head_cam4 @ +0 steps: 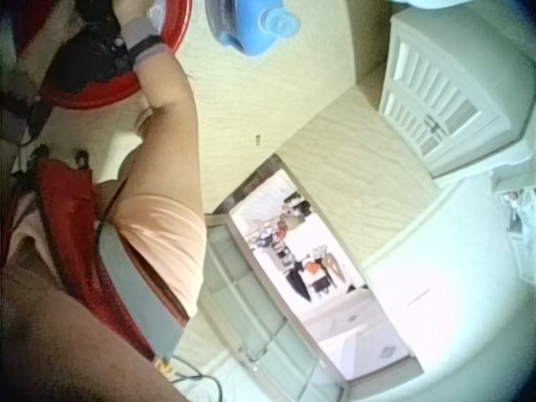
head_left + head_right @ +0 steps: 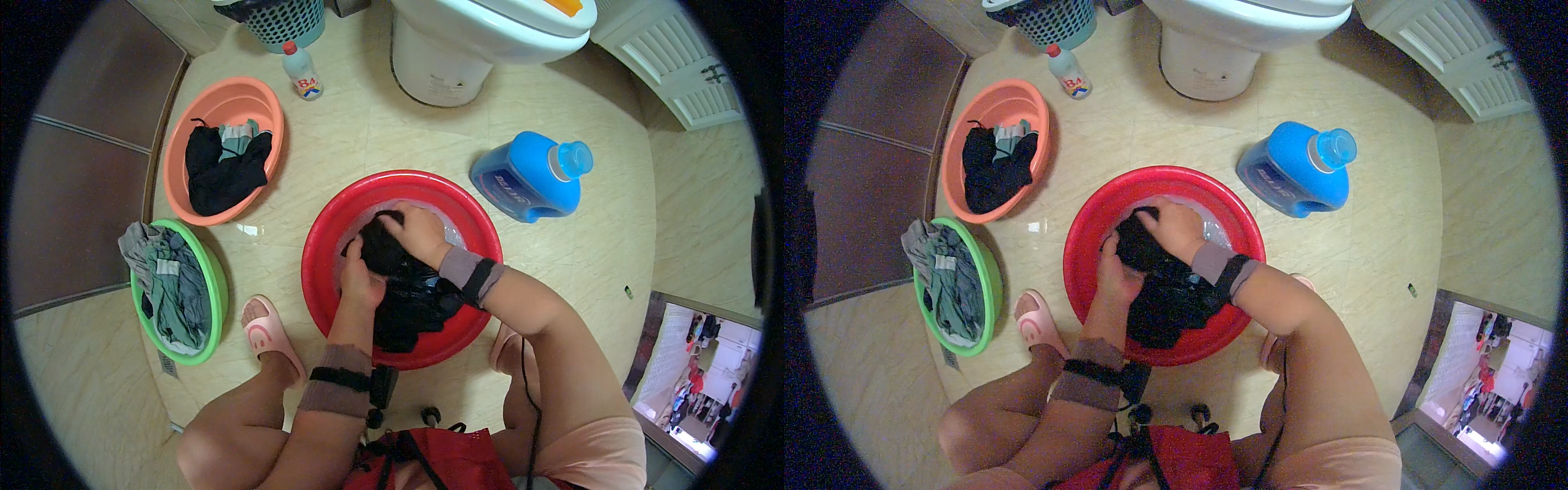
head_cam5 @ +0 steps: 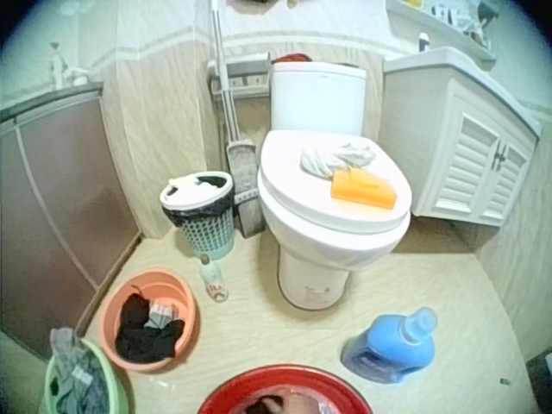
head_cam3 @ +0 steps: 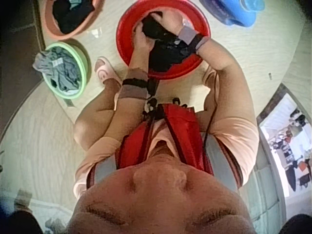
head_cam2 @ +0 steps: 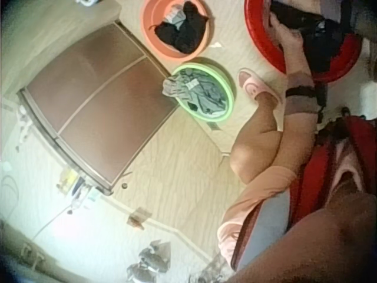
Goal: The person washes black clothing items in a red basin filled with soapy water by hand, scrubbing and wringing the fabric. They then wring out the excess water and set the items aside before picking up more fabric.
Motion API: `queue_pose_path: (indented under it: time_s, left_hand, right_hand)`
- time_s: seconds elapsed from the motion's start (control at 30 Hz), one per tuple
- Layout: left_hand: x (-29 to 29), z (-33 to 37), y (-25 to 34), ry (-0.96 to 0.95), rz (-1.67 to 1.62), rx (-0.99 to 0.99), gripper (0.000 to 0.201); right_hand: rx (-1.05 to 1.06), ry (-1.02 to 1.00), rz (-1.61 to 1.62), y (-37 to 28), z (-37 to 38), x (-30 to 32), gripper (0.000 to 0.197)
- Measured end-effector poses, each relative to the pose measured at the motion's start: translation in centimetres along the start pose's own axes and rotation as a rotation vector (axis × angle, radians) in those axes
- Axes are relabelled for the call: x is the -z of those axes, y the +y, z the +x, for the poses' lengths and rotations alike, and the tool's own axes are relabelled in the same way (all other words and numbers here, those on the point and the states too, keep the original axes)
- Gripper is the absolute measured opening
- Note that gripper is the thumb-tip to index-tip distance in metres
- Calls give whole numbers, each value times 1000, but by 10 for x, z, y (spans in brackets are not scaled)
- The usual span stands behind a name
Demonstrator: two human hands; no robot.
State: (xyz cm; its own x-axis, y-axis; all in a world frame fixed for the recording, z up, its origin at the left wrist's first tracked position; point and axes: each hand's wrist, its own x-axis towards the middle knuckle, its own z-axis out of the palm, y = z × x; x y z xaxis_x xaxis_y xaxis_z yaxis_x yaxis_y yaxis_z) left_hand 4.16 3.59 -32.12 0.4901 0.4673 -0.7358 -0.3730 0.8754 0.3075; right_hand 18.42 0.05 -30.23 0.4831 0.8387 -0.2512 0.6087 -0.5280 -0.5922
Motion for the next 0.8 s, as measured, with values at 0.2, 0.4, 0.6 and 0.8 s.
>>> queue_pose_path:
  time_s: [0.2, 0.4, 0.6, 0.8]
  left_hand:
    - [-5, -9, 7, 214, 495, -155, 65]
    - [1, -9, 1, 149, 289, -63, 64]
    - [19, -2, 23, -391, -101, 85, 53]
    - [33, -1, 14, -478, -100, -4, 47]
  right_hand:
    - [-37, -193, -264, 33, -25, -39, 39]
    - [-52, -157, -206, 35, 4, -27, 42]
    - [472, -126, 254, -50, -68, -11, 42]
    - [509, -55, 111, -69, -48, 4, 31]
